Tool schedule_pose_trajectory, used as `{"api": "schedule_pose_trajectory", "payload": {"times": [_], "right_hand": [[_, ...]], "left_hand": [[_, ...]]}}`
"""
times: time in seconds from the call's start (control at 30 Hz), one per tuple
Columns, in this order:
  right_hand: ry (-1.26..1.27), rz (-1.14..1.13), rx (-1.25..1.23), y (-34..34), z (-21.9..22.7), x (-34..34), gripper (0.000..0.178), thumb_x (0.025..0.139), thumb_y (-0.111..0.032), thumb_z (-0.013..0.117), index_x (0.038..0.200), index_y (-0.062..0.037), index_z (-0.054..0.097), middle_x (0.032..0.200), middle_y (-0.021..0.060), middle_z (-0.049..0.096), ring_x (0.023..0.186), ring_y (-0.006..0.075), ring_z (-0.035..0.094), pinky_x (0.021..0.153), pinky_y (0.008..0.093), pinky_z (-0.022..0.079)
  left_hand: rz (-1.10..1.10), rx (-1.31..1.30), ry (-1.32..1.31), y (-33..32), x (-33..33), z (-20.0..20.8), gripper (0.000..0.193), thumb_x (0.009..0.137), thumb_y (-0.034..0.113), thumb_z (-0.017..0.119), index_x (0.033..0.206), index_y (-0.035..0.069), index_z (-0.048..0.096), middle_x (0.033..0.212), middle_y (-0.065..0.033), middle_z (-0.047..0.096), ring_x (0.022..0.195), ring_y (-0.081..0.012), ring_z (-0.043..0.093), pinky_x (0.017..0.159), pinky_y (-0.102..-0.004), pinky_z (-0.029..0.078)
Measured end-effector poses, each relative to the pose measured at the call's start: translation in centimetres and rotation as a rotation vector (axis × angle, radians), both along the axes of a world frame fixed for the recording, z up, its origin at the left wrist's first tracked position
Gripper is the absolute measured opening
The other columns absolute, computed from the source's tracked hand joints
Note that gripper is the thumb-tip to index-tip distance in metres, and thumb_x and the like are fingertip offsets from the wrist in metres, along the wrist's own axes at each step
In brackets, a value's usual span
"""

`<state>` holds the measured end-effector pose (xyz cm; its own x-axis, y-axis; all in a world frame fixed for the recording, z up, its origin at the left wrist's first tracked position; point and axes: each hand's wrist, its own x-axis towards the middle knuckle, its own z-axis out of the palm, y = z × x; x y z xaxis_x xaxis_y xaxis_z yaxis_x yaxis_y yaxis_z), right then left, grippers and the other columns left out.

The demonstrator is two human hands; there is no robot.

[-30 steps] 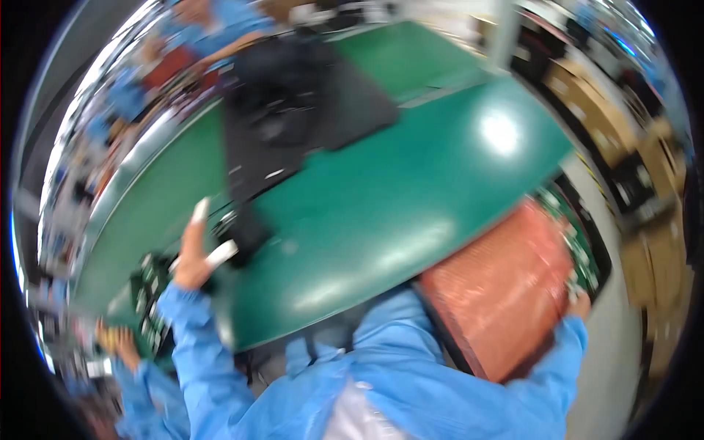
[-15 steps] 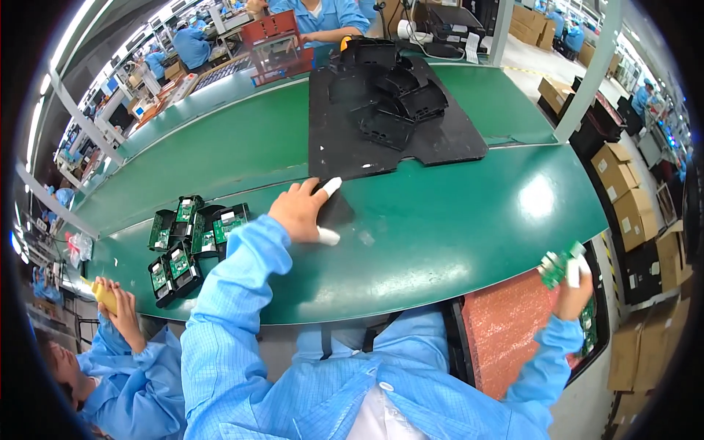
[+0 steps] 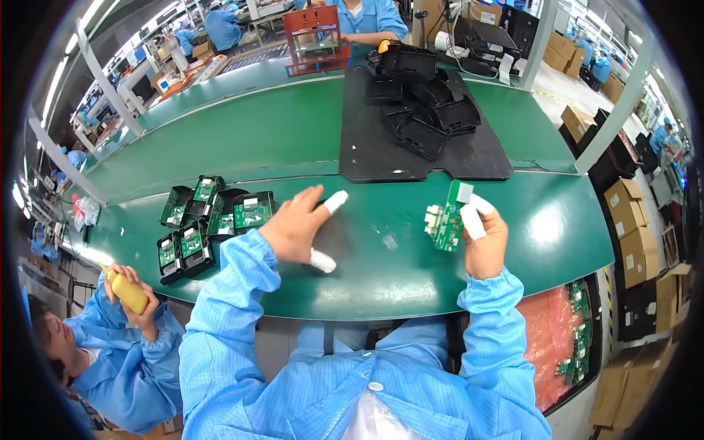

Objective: The person assembles printed circuit boards into plastic enclosures by hand.

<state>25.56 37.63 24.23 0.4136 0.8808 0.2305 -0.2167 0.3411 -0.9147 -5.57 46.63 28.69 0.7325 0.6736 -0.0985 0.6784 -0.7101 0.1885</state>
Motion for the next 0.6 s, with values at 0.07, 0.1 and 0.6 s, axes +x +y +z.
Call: {"api": "schedule_pose_trajectory", "payload": {"times": [0.07,0.1,0.6], "right_hand": [[0.004,0.019,-0.02,-0.2,-0.9,-0.2,0.021,0.091,-0.006,0.06,0.111,-0.0015,0.064,0.097,0.008,0.07,0.083,0.0135,0.067,0.068,0.0259,0.055],[0.012,0.037,-0.039,-0.2,-1.0,-0.4,0.021,0.091,-0.005,0.06,0.111,-0.0019,0.065,0.097,0.0074,0.07,0.083,0.0125,0.066,0.066,0.0247,0.054],[0.052,0.047,-0.034,0.2,-1.1,-1.6,0.022,0.091,-0.004,0.06,0.113,-0.0006,0.062,0.1,0.0066,0.067,0.081,0.0125,0.064,0.069,0.0271,0.055]], "left_hand": [[0.009,-0.091,0.048,0.2,0.4,-0.3,0.107,0.064,0.039,0.084,0.15,0.016,0.026,0.15,-0.0272,0.024,0.138,-0.0446,0.026,0.112,-0.0524,0.026],[-0.191,-0.01,0.148,0.6,0.4,-0.4,0.1,0.066,0.033,0.082,0.149,0.018,0.028,0.15,-0.0249,0.025,0.138,-0.0428,0.027,0.112,-0.0527,0.026],[0.533,0.246,-0.084,1.6,8.3,-4.1,0.101,0.064,0.067,0.072,0.137,0.003,0.044,0.144,-0.0243,0.033,0.13,-0.0405,0.037,0.103,-0.0514,0.034]]}}
